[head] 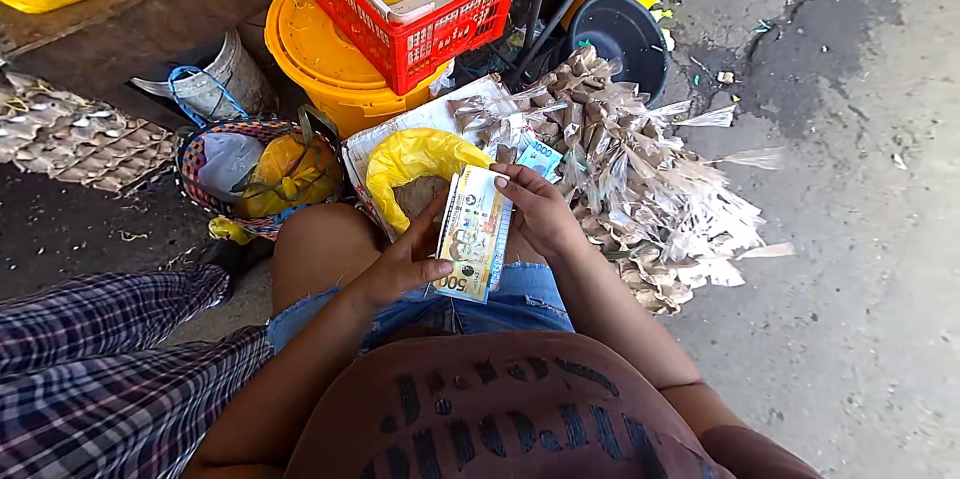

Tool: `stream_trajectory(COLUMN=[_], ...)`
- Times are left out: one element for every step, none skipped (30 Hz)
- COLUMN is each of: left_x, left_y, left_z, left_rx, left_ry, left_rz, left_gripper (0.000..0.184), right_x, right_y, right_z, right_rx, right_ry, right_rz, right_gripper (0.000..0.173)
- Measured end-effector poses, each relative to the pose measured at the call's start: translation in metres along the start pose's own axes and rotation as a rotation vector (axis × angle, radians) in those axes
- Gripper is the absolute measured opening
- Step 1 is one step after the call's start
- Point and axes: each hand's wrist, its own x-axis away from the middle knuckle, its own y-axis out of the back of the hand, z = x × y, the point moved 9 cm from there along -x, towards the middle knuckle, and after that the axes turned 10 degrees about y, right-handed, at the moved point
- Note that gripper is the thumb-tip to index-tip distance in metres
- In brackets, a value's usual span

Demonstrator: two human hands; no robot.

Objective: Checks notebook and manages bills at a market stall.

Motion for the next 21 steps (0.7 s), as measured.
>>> stream_trajectory(left_x=[0.001,0.002,0.003,0.004,0.005,0.005,0.005,0.005,0.005,0.005,0.005,0.005,0.004,0.004,0.004,0.004,0.005,0.005,0.006,0.006,0.007], left_y=[-0.001,-0.001,-0.001,-0.001,0.0,0.001,0.001,0.001,0.0,0.0,0.0,0.0,0.0,-0.001,-0.001,-0.001,-0.001,-0.001,0.0,0.002,0.003], left_z=[-0.001,-0.002,-0.002,-0.003,-0.004,-0.005,-0.005,-0.005,-0.004,-0.004,-0.003,-0.002,-0.001,-0.001,-0.001,-0.002,-0.003,-0.004,-0.005,-0.006,-0.008], left_rx=[0.009,0.013,0.012,0.007,0.001,-0.003,-0.002,0.003,0.008,0.013,0.022,0.027,0.029,0.03,0.026,0.022,0.016,0.007,-0.006,-0.016,-0.018], left_ry=[-0.001,-0.004,-0.01,-0.018,-0.026,-0.03,-0.031,-0.03,-0.029,-0.031,-0.032,-0.031,-0.03,-0.029,-0.032,-0.039,-0.049,-0.058,-0.065,-0.071,-0.079], left_rz=[0.012,0.017,0.017,0.014,0.006,-0.001,0.0,0.005,0.01,0.015,0.017,0.019,0.018,0.016,0.017,0.016,0.013,0.005,-0.009,-0.021,-0.028], left_gripper=[0.101,0.101,0.101,0.101,0.1,0.1,0.1,0.1,0.099,0.099,0.099,0.1,0.1,0.1,0.1,0.099,0.099,0.098,0.099,0.098,0.098], right_x=[-0.002,-0.003,-0.005,-0.006,-0.008,-0.01,-0.011,-0.011,-0.011,-0.009,-0.007,-0.004,0.0,0.002,0.004,0.005,0.004,0.003,0.002,0.002,0.002], right_y=[0.001,0.002,0.003,0.004,0.006,0.009,0.012,0.014,0.015,0.015,0.013,0.009,0.006,0.004,0.003,0.004,0.007,0.01,0.013,0.016,0.017], right_z=[0.0,0.0,0.001,0.002,0.003,0.003,0.003,0.003,0.002,0.001,-0.001,-0.004,-0.008,-0.012,-0.016,-0.018,-0.019,-0.019,-0.017,-0.015,-0.012], right_rx=[0.014,0.003,-0.038,-0.102,-0.172,-0.229,-0.265,-0.278,-0.275,-0.262,-0.244,-0.223,-0.218,-0.234,-0.263,-0.292,-0.315,-0.329,-0.328,-0.316,-0.3], right_ry=[-0.001,0.01,0.033,0.059,0.08,0.086,0.088,0.085,0.082,0.071,0.053,0.029,-0.001,-0.029,-0.039,-0.034,-0.021,-0.007,0.004,0.013,0.018], right_rz=[0.003,0.01,0.019,0.028,0.036,0.039,0.027,0.013,0.004,0.004,0.013,0.02,0.013,-0.015,-0.052,-0.092,-0.124,-0.145,-0.156,-0.158,-0.153], right_gripper=[0.017,0.011,0.011,0.014,0.018,0.02,0.021,0.021,0.02,0.024,0.034,0.043,0.047,0.042,0.037,0.032,0.028,0.026,0.024,0.022,0.02])
